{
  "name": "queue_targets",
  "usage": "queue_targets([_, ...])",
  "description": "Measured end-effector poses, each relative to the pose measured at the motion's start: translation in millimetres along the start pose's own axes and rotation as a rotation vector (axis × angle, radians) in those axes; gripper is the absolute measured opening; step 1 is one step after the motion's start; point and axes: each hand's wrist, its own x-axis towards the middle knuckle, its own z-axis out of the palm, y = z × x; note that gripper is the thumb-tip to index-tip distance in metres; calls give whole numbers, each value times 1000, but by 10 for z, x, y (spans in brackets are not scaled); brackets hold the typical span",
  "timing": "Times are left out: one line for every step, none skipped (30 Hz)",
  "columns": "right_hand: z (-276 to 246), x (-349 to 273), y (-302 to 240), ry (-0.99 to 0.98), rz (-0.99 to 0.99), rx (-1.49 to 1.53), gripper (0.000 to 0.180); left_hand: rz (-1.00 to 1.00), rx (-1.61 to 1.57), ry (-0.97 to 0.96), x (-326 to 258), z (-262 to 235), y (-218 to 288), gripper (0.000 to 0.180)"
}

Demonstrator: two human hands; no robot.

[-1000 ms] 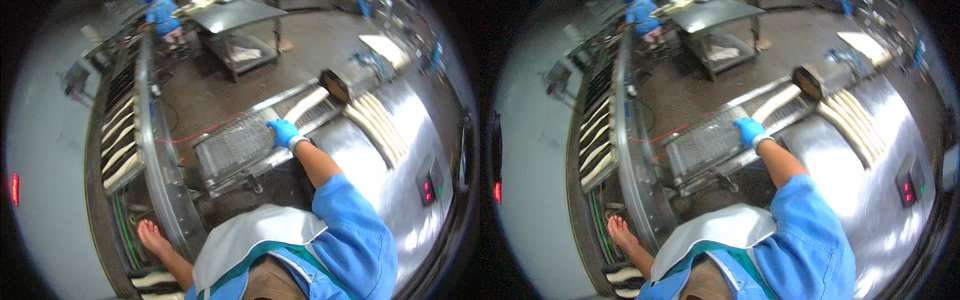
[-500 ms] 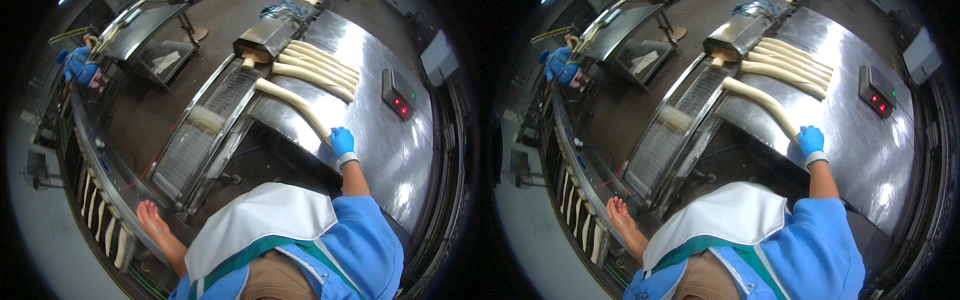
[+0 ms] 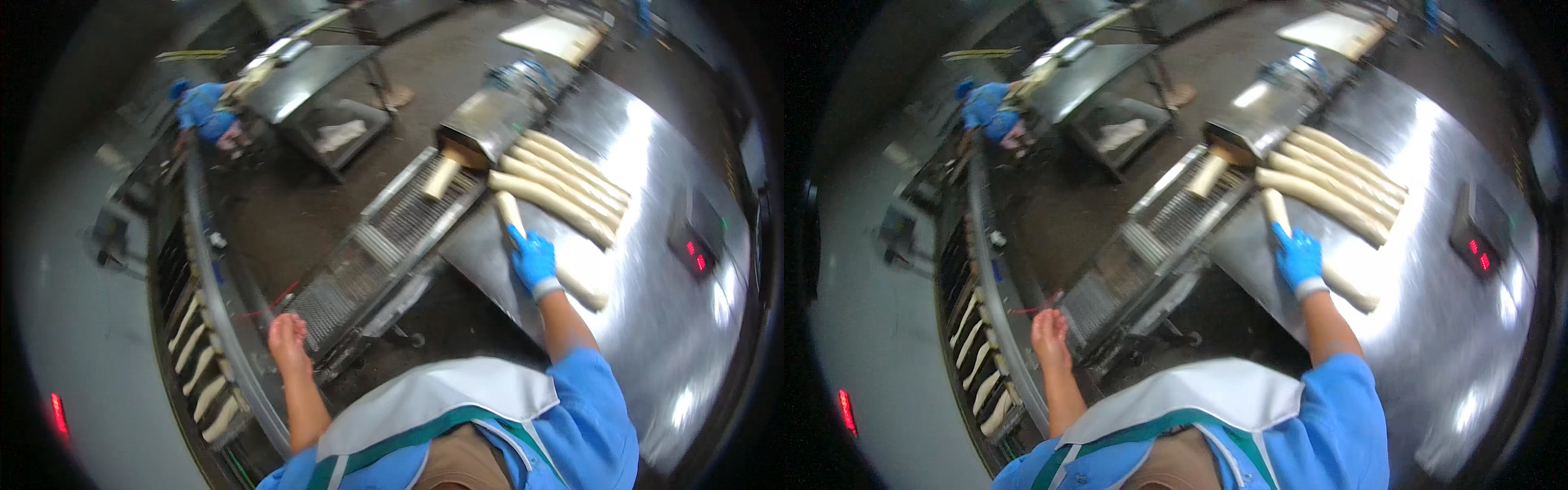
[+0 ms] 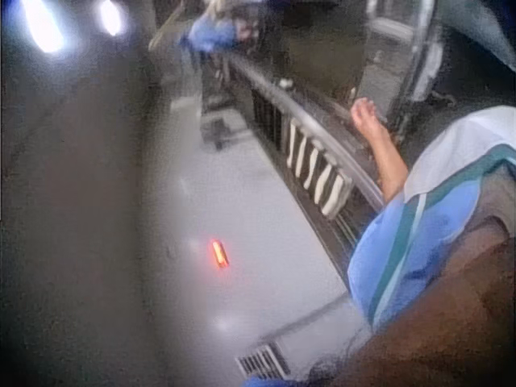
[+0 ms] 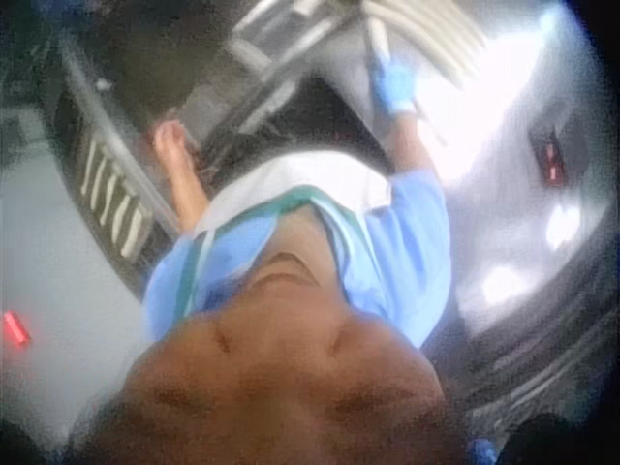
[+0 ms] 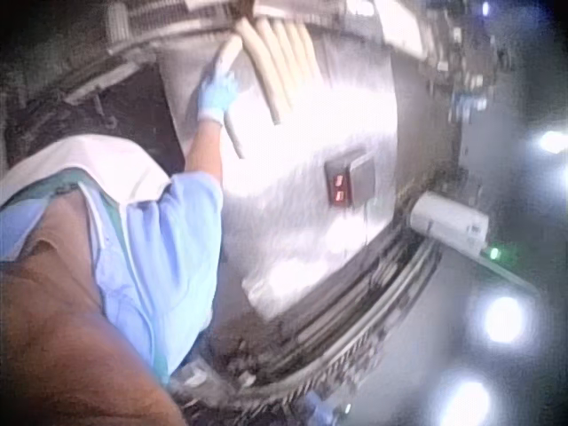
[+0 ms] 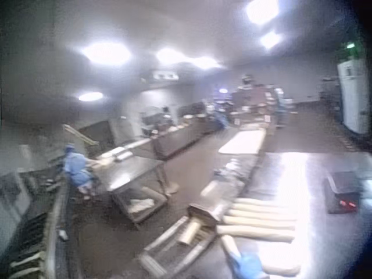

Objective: The person moves pieces of dough from a conveyor belt onto a metal table, organizes them, and then places them onto a baking tray. The person then places the loaded tray onto a rack.

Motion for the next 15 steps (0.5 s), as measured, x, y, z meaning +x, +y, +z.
queue_targets([-21,118,-40,-110,28,-5,48,6,6,49,-47,5,28,13])
queue_targets([29,211,-18,-100,-2,-60,49,6,12,89,-91,5,28,12])
queue_targets([14,306,15,-49,-65,-84,51,11,19,123,-147,-72,58,12])
queue_targets([33,462,125,-73,-100,-115,53,9,30,167,-195,-151,86,12])
queue_targets([-39,613,208,-36,-102,-104,56,-3,39,204,-240,-223,71,13])
queue_targets([6,729,370,10,-49,-146,58,-12,47,233,-308,-267,62,13])
queue_targets([-54,874,469,-63,77,-157,67,-19,71,291,-381,-338,50,12])
queue_targets([-63,1000,590,-147,224,-185,80,-28,69,324,-447,-402,27,12])
queue_targets([-123,1113,655,-264,319,-208,93,-37,69,360,-517,-456,1,11])
queue_targets([-131,1191,684,-314,316,-214,97,-43,67,393,-587,-494,-18,10])
queue_targets([-152,1264,693,-351,313,-192,98,-54,79,431,-638,-507,-28,10])
queue_targets([-212,1324,655,-393,308,-179,99,-60,80,434,-659,-494,-21,10])
queue_targets([-168,1385,689,-385,295,-175,101,-66,82,435,-669,-469,-5,10])
queue_targets([-170,1431,671,-403,297,-171,101,-77,84,439,-704,-467,-2,10])
queue_targets([-194,1474,648,-419,302,-168,101,-71,78,427,-701,-464,-2,10])
